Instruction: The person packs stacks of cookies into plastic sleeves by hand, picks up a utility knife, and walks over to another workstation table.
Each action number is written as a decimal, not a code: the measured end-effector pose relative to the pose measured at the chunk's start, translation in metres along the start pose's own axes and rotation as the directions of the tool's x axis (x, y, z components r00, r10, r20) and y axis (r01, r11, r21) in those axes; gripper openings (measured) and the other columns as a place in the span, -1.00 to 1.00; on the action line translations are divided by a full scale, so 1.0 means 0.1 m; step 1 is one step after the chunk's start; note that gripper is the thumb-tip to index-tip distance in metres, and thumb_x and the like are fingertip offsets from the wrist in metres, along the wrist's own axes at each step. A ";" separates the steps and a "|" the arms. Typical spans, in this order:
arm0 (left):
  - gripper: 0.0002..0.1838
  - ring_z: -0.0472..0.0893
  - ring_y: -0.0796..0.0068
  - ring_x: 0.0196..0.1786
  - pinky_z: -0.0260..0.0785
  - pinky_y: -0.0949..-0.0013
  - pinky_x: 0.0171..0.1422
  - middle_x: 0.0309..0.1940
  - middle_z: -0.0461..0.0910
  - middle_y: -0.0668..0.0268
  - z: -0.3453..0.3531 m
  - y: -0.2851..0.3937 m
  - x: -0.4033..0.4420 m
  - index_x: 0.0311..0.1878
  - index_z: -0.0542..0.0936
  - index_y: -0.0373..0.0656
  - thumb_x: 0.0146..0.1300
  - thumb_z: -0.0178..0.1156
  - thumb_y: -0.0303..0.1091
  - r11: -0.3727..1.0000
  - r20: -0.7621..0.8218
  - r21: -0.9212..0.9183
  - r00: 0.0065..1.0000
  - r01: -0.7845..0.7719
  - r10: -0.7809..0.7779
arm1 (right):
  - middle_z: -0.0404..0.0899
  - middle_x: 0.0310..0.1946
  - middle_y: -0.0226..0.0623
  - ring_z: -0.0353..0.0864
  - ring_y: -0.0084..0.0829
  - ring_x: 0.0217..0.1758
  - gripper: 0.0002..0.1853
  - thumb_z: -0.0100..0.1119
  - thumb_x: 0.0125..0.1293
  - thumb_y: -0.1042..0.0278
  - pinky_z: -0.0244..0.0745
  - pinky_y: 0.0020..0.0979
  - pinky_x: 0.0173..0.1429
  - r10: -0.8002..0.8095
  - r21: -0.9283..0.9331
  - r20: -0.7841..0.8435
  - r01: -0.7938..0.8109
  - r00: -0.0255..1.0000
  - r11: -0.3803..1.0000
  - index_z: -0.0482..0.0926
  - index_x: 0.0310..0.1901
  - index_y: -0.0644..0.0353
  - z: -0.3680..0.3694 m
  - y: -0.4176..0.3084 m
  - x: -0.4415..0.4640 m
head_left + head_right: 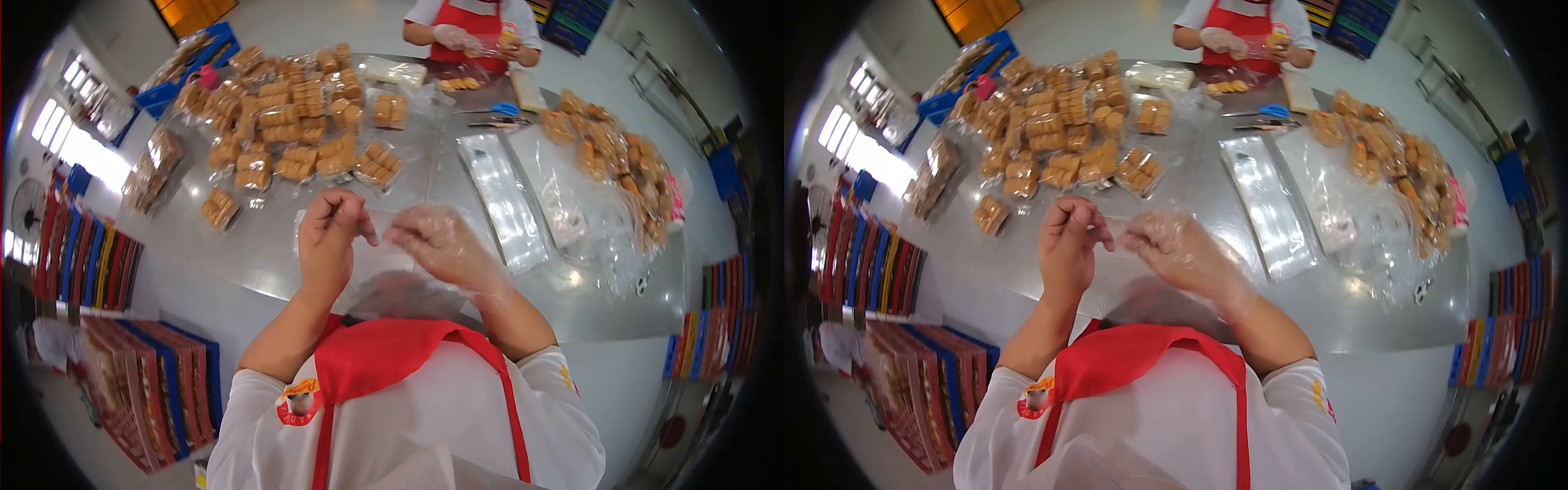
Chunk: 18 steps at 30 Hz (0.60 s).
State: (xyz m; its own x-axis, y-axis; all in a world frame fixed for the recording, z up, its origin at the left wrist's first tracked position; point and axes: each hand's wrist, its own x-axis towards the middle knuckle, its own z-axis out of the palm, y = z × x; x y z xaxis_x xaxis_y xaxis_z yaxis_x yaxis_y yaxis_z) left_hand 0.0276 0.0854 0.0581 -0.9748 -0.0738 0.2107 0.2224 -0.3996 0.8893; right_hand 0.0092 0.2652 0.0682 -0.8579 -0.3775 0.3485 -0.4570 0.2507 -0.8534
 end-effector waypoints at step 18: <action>-0.68 0.43 0.64 -0.46 0.30 0.49 -0.34 -0.54 0.45 0.45 -0.60 -0.15 -0.13 -0.39 0.45 -0.11 0.48 0.09 -0.16 0.979 0.172 -0.094 0.971 0.181 -0.163 | 0.55 -0.40 -0.28 0.52 -0.30 -0.26 -0.78 0.21 0.39 0.24 0.42 -0.32 -0.09 0.030 0.066 0.250 -0.048 0.968 0.997 0.64 -0.27 0.24 0.31 0.04 0.15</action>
State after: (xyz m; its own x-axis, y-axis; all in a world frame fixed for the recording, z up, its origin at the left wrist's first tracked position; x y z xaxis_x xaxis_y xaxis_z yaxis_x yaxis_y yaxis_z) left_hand 0.0360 0.0374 0.0173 -0.9800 0.1510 0.1294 0.0394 -0.4905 0.8705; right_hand 0.0015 0.2330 0.0587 -0.7853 -0.5806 0.2149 -0.3990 0.2093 -0.8928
